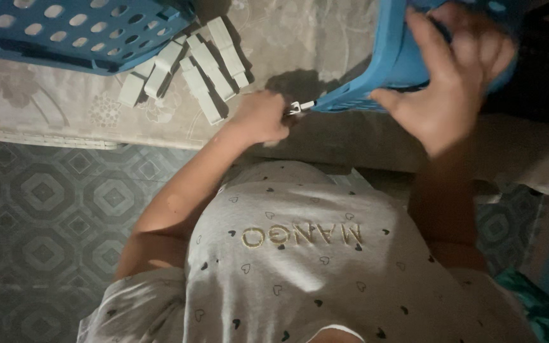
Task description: The person sits at a bed and works on blue plastic storage baskets, detaching and reattaching white plastic connector clips between the basket panels. They handle the connectors one at a time, press them into the basket edges, and reposition the baskets on the bed while fitting the parts together.
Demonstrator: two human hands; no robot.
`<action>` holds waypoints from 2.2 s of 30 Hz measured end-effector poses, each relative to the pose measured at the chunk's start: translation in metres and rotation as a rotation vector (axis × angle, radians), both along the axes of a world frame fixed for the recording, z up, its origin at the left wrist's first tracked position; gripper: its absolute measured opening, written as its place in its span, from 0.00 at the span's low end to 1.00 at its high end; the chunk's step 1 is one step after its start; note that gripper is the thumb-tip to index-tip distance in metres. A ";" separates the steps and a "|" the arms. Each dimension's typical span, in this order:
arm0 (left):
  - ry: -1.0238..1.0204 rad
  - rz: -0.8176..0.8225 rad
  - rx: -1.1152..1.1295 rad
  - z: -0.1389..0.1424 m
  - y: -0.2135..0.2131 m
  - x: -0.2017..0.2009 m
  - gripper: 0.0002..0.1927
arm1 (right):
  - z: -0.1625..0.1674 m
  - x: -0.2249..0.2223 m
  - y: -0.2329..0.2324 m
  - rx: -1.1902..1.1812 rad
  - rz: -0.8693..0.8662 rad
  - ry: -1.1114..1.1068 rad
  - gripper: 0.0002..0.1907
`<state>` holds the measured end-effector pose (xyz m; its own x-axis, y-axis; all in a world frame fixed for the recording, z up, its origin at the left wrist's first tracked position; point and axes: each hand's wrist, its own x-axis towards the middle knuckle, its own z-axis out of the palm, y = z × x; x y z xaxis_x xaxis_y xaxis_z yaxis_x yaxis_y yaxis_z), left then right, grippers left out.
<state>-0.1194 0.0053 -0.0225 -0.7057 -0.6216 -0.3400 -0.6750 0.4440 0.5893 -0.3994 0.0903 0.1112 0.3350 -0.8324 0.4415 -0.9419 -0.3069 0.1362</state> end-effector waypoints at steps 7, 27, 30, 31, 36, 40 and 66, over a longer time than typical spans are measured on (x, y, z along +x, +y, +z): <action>-0.063 -0.214 -0.180 0.006 -0.007 -0.010 0.15 | 0.002 0.002 0.000 0.003 0.043 -0.033 0.43; 0.249 -0.269 -0.334 -0.009 -0.010 -0.008 0.22 | 0.017 0.071 -0.001 0.028 0.001 0.009 0.41; 0.662 -0.004 -0.430 -0.009 -0.018 0.026 0.27 | 0.011 0.071 0.002 0.030 -0.022 -0.059 0.41; 0.678 0.106 -0.340 -0.014 -0.024 0.040 0.25 | 0.011 0.069 0.003 0.032 -0.030 -0.075 0.42; 0.249 0.212 -0.629 -0.064 -0.070 0.077 0.28 | 0.010 0.063 0.007 0.044 -0.038 -0.068 0.41; 0.072 -0.065 -0.797 -0.090 -0.098 0.066 0.37 | 0.008 0.066 0.003 0.022 -0.002 -0.093 0.40; 1.150 0.587 0.772 0.008 -0.048 0.053 0.26 | 0.002 0.057 -0.005 -0.009 -0.030 -0.094 0.44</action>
